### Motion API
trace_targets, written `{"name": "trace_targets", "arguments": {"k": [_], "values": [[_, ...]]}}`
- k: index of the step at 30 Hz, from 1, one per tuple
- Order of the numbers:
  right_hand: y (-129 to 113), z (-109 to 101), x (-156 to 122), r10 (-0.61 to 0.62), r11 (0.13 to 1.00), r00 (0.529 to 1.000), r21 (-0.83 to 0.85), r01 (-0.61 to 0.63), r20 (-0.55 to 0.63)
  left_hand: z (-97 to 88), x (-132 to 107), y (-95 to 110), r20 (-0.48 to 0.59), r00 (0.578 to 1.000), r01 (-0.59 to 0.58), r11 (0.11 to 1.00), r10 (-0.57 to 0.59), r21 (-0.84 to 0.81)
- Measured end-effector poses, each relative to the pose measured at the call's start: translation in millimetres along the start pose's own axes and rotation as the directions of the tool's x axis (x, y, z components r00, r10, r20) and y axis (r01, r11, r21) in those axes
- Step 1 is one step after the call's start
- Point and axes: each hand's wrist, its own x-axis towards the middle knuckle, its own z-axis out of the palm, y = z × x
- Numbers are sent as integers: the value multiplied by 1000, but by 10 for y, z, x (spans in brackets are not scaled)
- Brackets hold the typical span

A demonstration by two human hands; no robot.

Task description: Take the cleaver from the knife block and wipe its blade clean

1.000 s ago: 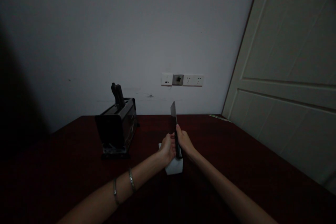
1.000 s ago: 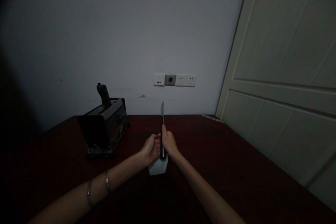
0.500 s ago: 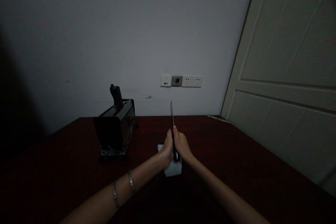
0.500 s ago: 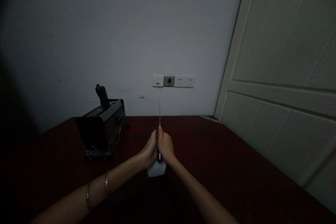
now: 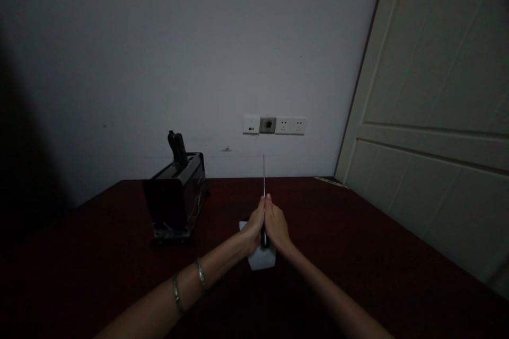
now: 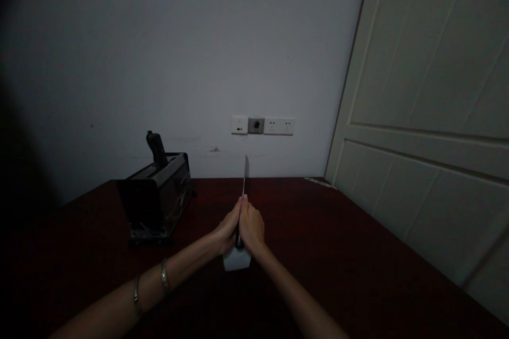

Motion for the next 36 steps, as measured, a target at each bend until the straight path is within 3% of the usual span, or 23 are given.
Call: {"name": "trace_targets", "arguments": {"k": [7,12,16,23,27,31,36], "values": [[-97,-80,-71,-73,980,995,-179,84,70,-26,-31,-10,-165,986,-9,985,38,172],[-187,-163,-72,-4,939,985,-338,64,174,-59,-57,8,-169,985,6,987,22,164],[-230,-288,-54,-33,882,970,-449,142,242,-88,-90,7,-138,990,40,991,-22,129],[-162,-604,14,-83,898,995,-428,100,57,-188,-87,95,-62,990,127,992,-127,-1],[-40,-647,-22,-105,862,990,-488,138,93,-285,-61,204,-22,983,180,977,-184,-110],[163,-499,-163,-298,818,915,-421,391,271,-389,-35,267,81,977,209,957,-197,-200],[414,-298,-322,-527,744,733,-184,643,431,-478,-18,266,189,952,290,903,-240,-318]]}}
